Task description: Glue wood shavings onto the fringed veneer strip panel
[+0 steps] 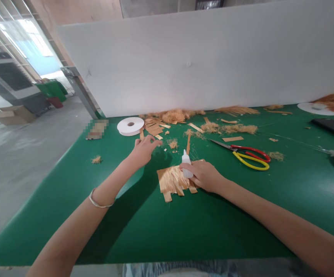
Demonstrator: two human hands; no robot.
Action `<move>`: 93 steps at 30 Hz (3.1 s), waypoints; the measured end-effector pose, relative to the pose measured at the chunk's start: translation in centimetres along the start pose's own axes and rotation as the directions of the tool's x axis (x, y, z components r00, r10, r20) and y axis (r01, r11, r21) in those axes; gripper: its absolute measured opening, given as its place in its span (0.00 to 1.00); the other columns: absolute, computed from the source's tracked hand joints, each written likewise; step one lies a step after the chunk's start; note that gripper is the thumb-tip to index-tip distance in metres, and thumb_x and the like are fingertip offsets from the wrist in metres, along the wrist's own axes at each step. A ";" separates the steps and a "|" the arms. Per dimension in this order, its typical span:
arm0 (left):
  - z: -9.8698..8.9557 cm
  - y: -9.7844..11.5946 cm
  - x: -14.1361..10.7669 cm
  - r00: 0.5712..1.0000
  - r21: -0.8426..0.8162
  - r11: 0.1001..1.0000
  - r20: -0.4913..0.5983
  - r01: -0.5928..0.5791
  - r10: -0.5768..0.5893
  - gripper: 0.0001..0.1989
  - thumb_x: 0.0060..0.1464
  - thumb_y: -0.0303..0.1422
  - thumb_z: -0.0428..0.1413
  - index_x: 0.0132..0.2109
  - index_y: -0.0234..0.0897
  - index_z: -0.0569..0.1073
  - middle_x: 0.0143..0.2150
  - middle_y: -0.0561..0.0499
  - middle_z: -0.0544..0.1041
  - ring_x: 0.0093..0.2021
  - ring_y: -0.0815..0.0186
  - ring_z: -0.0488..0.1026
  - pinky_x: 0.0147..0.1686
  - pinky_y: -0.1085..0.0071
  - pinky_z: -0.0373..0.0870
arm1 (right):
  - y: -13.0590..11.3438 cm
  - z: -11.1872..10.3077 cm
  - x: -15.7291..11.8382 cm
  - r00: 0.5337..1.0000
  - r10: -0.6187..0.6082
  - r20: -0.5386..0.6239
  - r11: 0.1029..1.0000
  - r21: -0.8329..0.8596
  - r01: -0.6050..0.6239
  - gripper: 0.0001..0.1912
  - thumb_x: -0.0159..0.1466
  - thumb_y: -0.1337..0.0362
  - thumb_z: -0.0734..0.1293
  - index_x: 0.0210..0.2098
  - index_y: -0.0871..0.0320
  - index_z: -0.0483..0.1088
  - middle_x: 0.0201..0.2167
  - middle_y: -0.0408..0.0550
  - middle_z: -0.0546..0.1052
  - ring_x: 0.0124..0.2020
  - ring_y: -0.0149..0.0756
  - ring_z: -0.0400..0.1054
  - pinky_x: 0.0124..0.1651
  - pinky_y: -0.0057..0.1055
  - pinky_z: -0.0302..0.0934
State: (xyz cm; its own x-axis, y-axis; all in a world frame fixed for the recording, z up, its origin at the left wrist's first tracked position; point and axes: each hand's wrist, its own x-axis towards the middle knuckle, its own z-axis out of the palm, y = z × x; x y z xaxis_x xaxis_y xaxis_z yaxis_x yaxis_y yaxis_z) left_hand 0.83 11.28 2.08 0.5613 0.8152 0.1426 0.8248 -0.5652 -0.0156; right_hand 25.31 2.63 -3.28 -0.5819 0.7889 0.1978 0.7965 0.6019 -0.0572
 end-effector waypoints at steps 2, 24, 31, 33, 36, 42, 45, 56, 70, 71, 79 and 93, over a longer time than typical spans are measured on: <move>0.2 -0.4 0.0 0.999 -0.072 0.996 0.016 0.043 -0.042 0.20 0.54 0.23 0.46 0.53 0.38 0.67 0.39 0.42 0.74 0.40 0.55 0.73 0.44 0.59 0.60 | 0.0 0.0 0.0 1.000 -0.001 -0.009 1.000 0.003 0.001 0.19 0.59 0.68 0.58 0.49 0.56 0.69 0.29 0.49 0.76 0.30 0.36 0.66 0.31 0.28 0.50; 0.6 -3.7 -2.4 0.956 -0.378 0.898 -0.090 0.226 -0.278 0.13 0.52 0.32 0.50 0.46 0.38 0.68 0.38 0.48 0.75 0.31 0.64 0.73 0.36 0.68 0.67 | 0.0 0.1 0.0 1.000 0.012 -0.005 1.000 0.020 -0.012 0.22 0.57 0.69 0.59 0.51 0.56 0.68 0.28 0.48 0.76 0.29 0.35 0.66 0.31 0.28 0.50; 0.0 -3.1 -2.4 0.910 -0.792 0.537 0.056 0.291 -0.410 0.26 0.60 0.48 0.38 0.41 0.35 0.73 0.40 0.44 0.79 0.41 0.61 0.75 0.42 0.68 0.68 | -0.2 -0.2 0.0 1.000 0.016 0.025 1.000 -0.001 -0.016 0.22 0.58 0.68 0.59 0.52 0.57 0.67 0.30 0.50 0.77 0.31 0.38 0.68 0.33 0.29 0.52; -0.3 -3.0 -2.7 0.920 -0.831 0.481 0.089 0.280 -0.382 0.28 0.61 0.47 0.34 0.46 0.35 0.72 0.48 0.43 0.76 0.46 0.60 0.73 0.45 0.66 0.67 | -0.2 -0.2 0.0 0.999 0.018 0.030 1.000 -0.001 -0.018 0.21 0.59 0.68 0.59 0.52 0.57 0.67 0.31 0.51 0.77 0.31 0.38 0.68 0.33 0.29 0.52; -0.8 -2.9 -3.8 0.919 -0.562 0.780 -0.087 0.274 -0.386 0.23 0.61 0.45 0.41 0.50 0.37 0.71 0.51 0.42 0.74 0.52 0.54 0.68 0.51 0.59 0.61 | -0.2 -0.2 0.0 0.999 0.010 0.031 1.000 0.008 -0.010 0.22 0.59 0.69 0.59 0.52 0.57 0.67 0.31 0.51 0.77 0.31 0.37 0.68 0.33 0.29 0.51; -1.2 0.3 -5.0 0.987 -0.111 0.992 -0.145 0.053 -0.069 0.08 0.59 0.35 0.51 0.40 0.41 0.75 0.44 0.46 0.72 0.48 0.57 0.64 0.45 0.60 0.57 | -0.2 -0.2 0.0 0.999 0.016 0.035 1.000 0.004 -0.016 0.23 0.59 0.68 0.59 0.54 0.55 0.66 0.30 0.50 0.76 0.31 0.38 0.67 0.31 0.29 0.49; -0.6 2.4 -4.4 0.996 -0.132 0.987 -0.032 -0.088 0.084 0.06 0.57 0.35 0.55 0.39 0.43 0.75 0.45 0.48 0.69 0.50 0.57 0.61 0.45 0.61 0.55 | -0.3 -0.4 0.0 0.999 0.014 0.044 1.000 -0.012 -0.013 0.21 0.59 0.68 0.59 0.52 0.56 0.67 0.30 0.51 0.76 0.31 0.37 0.67 0.30 0.28 0.49; 0.5 3.0 -4.0 0.955 -0.264 0.944 0.167 -0.196 0.245 0.08 0.55 0.39 0.56 0.42 0.47 0.74 0.46 0.49 0.63 0.50 0.55 0.57 0.48 0.55 0.53 | 0.2 -0.2 -0.4 0.993 -0.110 -0.038 0.993 0.044 0.111 0.21 0.57 0.68 0.60 0.50 0.57 0.69 0.29 0.50 0.76 0.31 0.37 0.68 0.35 0.30 0.55; 1.6 4.2 -5.1 0.935 -0.374 0.888 0.125 -0.266 0.332 0.06 0.55 0.38 0.56 0.41 0.47 0.74 0.47 0.49 0.63 0.49 0.57 0.57 0.47 0.56 0.55 | 0.2 -0.3 -2.4 0.922 -0.290 -0.256 0.952 0.023 0.306 0.18 0.54 0.68 0.60 0.44 0.57 0.70 0.24 0.46 0.76 0.25 0.36 0.68 0.29 0.30 0.54; 1.6 4.2 -5.1 0.937 -0.378 0.886 0.112 -0.267 0.331 0.06 0.55 0.38 0.56 0.41 0.46 0.73 0.47 0.49 0.63 0.49 0.57 0.57 0.47 0.57 0.55 | 0.2 -0.4 -2.4 0.922 -0.291 -0.254 0.952 0.019 0.306 0.18 0.54 0.68 0.60 0.44 0.57 0.70 0.24 0.46 0.77 0.25 0.36 0.68 0.29 0.30 0.54; 1.4 4.9 -5.2 0.933 -0.357 0.885 0.084 -0.299 0.349 0.06 0.58 0.37 0.53 0.40 0.43 0.72 0.46 0.49 0.64 0.48 0.58 0.58 0.47 0.59 0.55 | 0.3 -0.4 -2.5 0.922 -0.297 -0.249 0.950 0.015 0.311 0.18 0.54 0.68 0.60 0.44 0.58 0.70 0.23 0.46 0.76 0.24 0.37 0.68 0.28 0.31 0.54; 1.3 5.6 -5.0 0.921 -0.275 0.903 0.117 -0.329 0.371 0.07 0.58 0.37 0.53 0.37 0.40 0.72 0.47 0.47 0.64 0.48 0.58 0.58 0.44 0.62 0.56 | 0.2 -0.3 -2.3 0.918 -0.279 -0.281 0.954 0.027 0.298 0.17 0.55 0.68 0.59 0.43 0.57 0.71 0.23 0.46 0.75 0.24 0.36 0.66 0.28 0.30 0.52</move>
State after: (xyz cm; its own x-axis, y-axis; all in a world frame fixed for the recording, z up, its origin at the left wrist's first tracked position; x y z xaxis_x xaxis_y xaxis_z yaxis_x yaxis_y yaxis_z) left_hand 2.74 4.21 0.04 0.8310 0.5562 0.0096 0.5419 -0.8134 0.2115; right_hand 26.88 0.85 -3.43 -0.7104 0.5218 0.4723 0.5821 0.8128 -0.0224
